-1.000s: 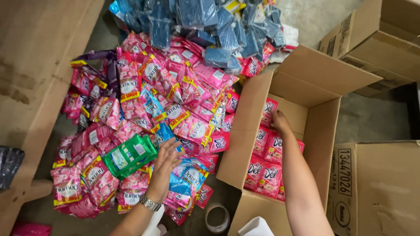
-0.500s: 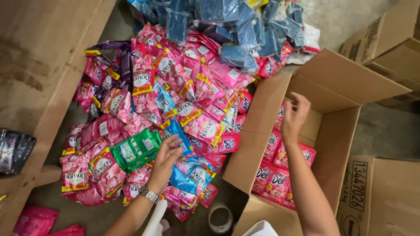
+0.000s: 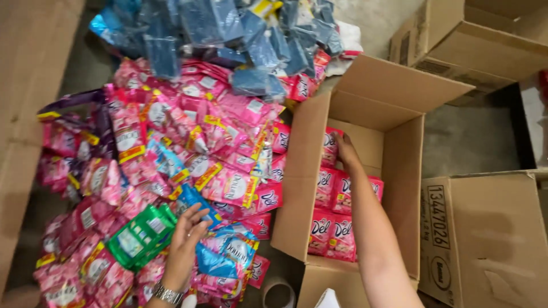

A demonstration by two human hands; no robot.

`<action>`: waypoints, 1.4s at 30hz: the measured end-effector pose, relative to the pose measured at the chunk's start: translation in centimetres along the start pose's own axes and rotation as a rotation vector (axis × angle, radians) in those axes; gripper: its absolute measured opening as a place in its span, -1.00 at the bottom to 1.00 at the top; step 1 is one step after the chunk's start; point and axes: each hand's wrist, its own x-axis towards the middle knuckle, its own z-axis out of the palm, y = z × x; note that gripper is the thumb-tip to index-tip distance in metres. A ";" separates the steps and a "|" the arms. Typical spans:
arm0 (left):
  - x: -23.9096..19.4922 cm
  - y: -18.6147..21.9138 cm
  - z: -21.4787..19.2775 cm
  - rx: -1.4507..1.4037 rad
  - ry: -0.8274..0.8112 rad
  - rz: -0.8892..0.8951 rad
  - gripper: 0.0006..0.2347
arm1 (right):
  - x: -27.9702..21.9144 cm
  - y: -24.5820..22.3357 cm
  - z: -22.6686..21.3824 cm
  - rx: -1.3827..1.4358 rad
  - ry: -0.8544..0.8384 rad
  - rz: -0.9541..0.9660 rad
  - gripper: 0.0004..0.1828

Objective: The person sorts various detergent packets from a large pile on the floor into cardboard boxes by hand.

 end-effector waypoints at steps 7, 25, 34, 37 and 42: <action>0.8 -0.5 0.3 -0.004 0.017 -0.040 -0.52 | 4.7 0.2 -0.6 -0.190 -0.015 -0.359 -0.34; 1.2 2.0 4.3 0.035 -0.077 0.086 -0.52 | 0.1 -0.9 3.5 -0.875 0.298 -0.262 -0.39; 0.1 1.7 3.2 0.052 -0.038 0.136 -0.51 | 1.8 2.0 2.9 -0.829 0.466 -0.371 -0.19; -0.4 2.4 2.7 0.060 -0.030 0.172 -0.54 | -4.4 -2.2 2.9 -0.578 0.537 -0.809 -0.33; -0.5 1.3 1.9 0.100 -0.016 0.176 -0.51 | -16.4 -5.8 7.7 -1.195 -0.038 -0.790 -0.69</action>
